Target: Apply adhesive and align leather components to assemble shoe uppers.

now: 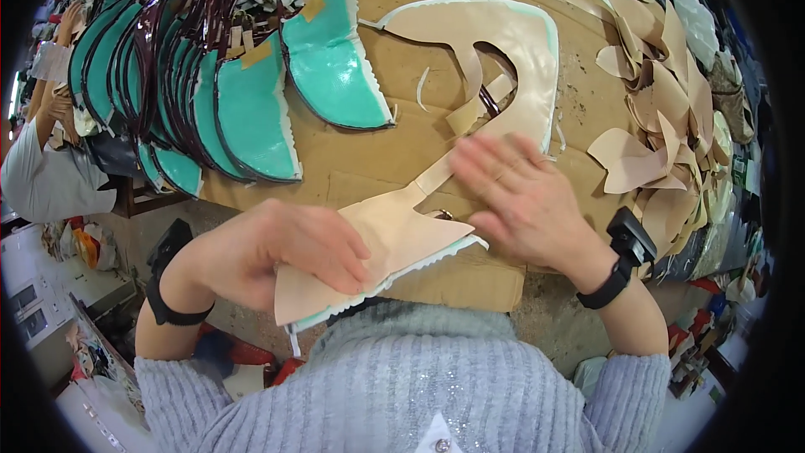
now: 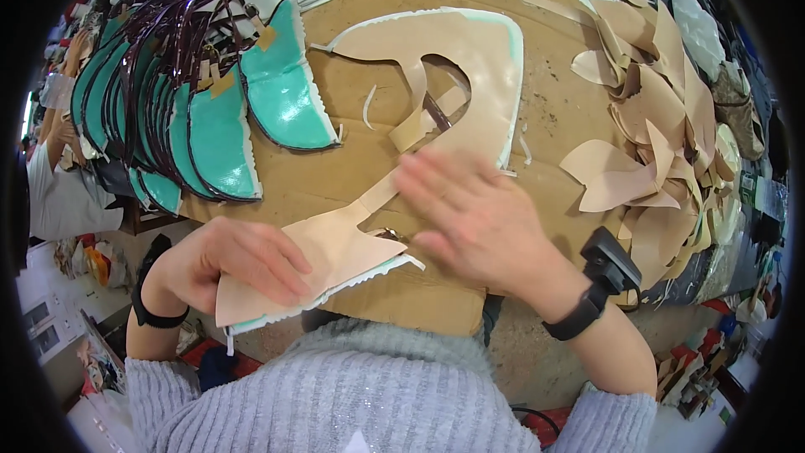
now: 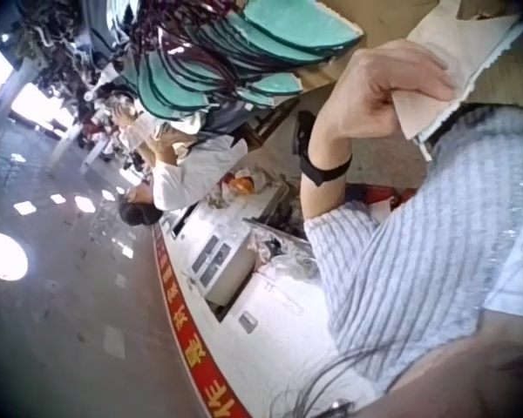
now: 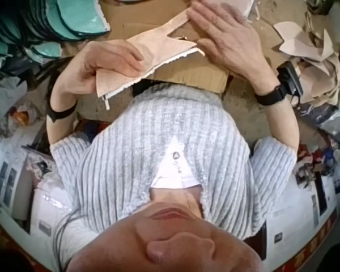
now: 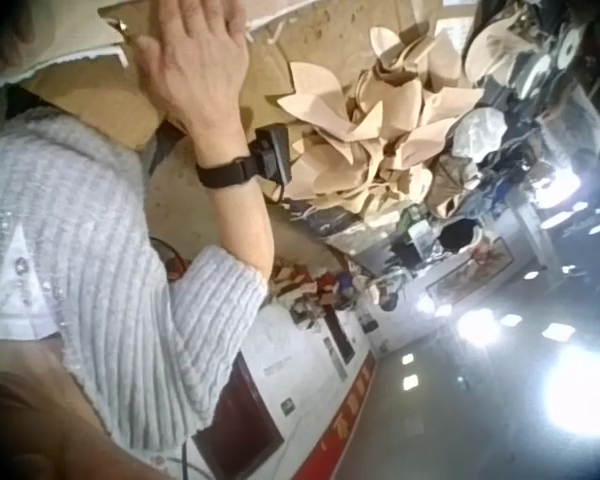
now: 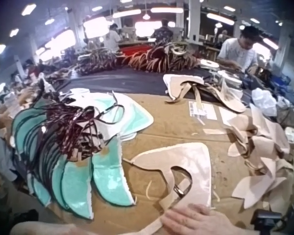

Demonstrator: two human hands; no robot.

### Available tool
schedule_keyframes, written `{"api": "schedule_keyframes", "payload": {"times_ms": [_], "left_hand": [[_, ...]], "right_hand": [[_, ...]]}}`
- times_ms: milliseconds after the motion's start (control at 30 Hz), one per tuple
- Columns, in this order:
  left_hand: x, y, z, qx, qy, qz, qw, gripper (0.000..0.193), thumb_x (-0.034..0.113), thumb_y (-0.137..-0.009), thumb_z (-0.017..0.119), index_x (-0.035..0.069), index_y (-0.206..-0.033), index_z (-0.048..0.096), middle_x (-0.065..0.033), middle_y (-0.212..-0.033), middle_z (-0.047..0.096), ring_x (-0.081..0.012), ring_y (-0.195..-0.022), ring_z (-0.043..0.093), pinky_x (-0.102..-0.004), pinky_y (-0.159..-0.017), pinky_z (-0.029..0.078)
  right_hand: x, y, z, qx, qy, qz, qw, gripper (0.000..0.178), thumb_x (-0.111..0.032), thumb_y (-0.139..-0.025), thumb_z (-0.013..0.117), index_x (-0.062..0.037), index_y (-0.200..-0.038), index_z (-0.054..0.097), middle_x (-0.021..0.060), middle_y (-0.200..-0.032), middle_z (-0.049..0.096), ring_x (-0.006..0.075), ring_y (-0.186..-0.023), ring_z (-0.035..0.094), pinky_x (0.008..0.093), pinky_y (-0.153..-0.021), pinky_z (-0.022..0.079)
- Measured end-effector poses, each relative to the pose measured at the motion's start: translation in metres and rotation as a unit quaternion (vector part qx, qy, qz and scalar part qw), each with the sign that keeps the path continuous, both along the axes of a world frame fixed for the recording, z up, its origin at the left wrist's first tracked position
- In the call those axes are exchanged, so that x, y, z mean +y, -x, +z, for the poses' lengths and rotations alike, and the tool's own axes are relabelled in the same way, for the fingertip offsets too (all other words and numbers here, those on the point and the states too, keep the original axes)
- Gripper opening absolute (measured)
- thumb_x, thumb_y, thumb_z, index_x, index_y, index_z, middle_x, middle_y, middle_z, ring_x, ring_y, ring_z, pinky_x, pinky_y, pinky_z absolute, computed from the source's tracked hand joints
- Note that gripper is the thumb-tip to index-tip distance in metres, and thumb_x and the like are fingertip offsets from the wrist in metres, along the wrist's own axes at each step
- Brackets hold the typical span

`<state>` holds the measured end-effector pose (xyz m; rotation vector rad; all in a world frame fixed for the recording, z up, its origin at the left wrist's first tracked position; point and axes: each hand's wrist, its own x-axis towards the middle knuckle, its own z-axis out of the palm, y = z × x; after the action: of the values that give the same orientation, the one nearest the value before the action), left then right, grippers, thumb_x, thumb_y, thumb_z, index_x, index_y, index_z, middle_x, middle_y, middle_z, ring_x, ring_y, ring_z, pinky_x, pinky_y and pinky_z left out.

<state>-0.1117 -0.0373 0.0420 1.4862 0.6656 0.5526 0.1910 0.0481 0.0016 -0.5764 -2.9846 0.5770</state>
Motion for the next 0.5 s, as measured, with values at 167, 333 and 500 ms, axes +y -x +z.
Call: {"api": "schedule_keyframes", "payload": {"times_ms": [167, 333, 500], "left_hand": [[-0.002, -0.005, 0.005, 0.026, -0.020, -0.007, 0.999, 0.028, 0.000, -0.068, 0.072, 0.000, -0.096, 0.071, -0.0126, -0.103, 0.069, -0.0338, -0.103, 0.062, -0.0409, -0.090, 0.049], [-0.003, -0.005, 0.004, 0.039, -0.042, -0.016, 0.998, 0.039, -0.005, -0.061, 0.067, 0.002, -0.099, 0.070, -0.0123, -0.104, 0.068, -0.0342, -0.104, 0.062, -0.0411, -0.090, 0.050], [-0.004, -0.011, 0.005, 0.079, -0.086, -0.030, 0.993, 0.034, -0.003, -0.065, 0.068, 0.003, -0.098, 0.072, -0.0099, -0.104, 0.070, -0.0339, -0.102, 0.064, -0.0395, -0.085, 0.052]], "right_hand": [[-0.021, 0.009, 0.004, -0.032, -0.012, -0.091, 0.995, 0.066, -0.027, -0.081, 0.062, -0.0096, -0.142, 0.041, 0.0082, -0.147, 0.041, 0.0231, -0.138, 0.035, 0.0425, -0.116, 0.021], [-0.013, 0.000, 0.001, -0.053, -0.061, -0.097, 0.992, 0.069, -0.027, -0.079, 0.064, -0.0082, -0.141, 0.042, 0.0066, -0.146, 0.042, 0.0213, -0.138, 0.036, 0.0427, -0.115, 0.022], [-0.037, 0.027, -0.001, 0.073, 0.044, -0.056, 0.995, 0.061, -0.029, -0.075, 0.069, -0.0081, -0.130, 0.053, 0.0053, -0.139, 0.051, 0.0193, -0.132, 0.044, 0.0401, -0.110, 0.033]]}}
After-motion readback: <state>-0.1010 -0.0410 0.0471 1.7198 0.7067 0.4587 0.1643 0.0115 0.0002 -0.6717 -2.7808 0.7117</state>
